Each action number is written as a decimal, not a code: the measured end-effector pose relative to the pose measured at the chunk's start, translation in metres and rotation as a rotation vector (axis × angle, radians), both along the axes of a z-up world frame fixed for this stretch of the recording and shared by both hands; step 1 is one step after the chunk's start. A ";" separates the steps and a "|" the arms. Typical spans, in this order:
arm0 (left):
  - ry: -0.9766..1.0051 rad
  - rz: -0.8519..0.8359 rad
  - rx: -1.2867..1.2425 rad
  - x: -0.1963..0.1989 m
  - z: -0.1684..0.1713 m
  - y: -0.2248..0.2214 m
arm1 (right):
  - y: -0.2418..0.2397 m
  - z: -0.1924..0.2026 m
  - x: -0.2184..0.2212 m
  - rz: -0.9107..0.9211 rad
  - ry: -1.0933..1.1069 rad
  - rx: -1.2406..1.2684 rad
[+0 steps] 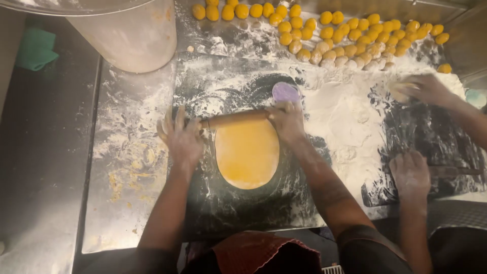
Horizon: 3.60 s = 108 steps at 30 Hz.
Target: The person flattens yellow dough balls into round discs on a floured board using a wooden rolling pin, dusting each piece in flour and setting finished discs aside while another worker rolls dough alongside.
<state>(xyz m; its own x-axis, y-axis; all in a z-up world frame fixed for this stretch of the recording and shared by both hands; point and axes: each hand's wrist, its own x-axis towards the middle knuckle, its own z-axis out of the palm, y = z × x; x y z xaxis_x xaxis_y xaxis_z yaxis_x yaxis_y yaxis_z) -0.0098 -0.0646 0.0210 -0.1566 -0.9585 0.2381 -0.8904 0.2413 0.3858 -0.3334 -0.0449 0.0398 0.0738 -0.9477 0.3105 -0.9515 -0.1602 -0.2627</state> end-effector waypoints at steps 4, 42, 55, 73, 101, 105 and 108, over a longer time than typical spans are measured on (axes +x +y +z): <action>-0.033 -0.071 0.031 0.010 -0.007 0.049 | 0.054 -0.008 -0.001 0.042 0.000 -0.056; 0.243 -0.334 -0.084 0.047 -0.041 0.089 | 0.229 -0.034 0.057 -0.260 -0.145 0.235; 0.148 -0.243 -0.162 0.007 -0.020 0.070 | 0.137 -0.032 0.003 -0.063 0.139 -0.016; 0.019 -0.212 -0.051 0.014 -0.010 0.139 | 0.097 -0.028 -0.021 0.083 0.135 -0.018; 0.115 -0.174 0.046 -0.039 -0.011 -0.046 | 0.065 0.019 0.020 -0.420 -0.068 0.187; 0.061 -0.335 0.047 -0.004 -0.004 0.023 | 0.127 -0.025 0.002 -0.156 -0.057 0.030; 0.177 -0.445 -0.044 0.048 0.013 0.132 | 0.217 -0.024 0.029 -0.115 -0.413 0.137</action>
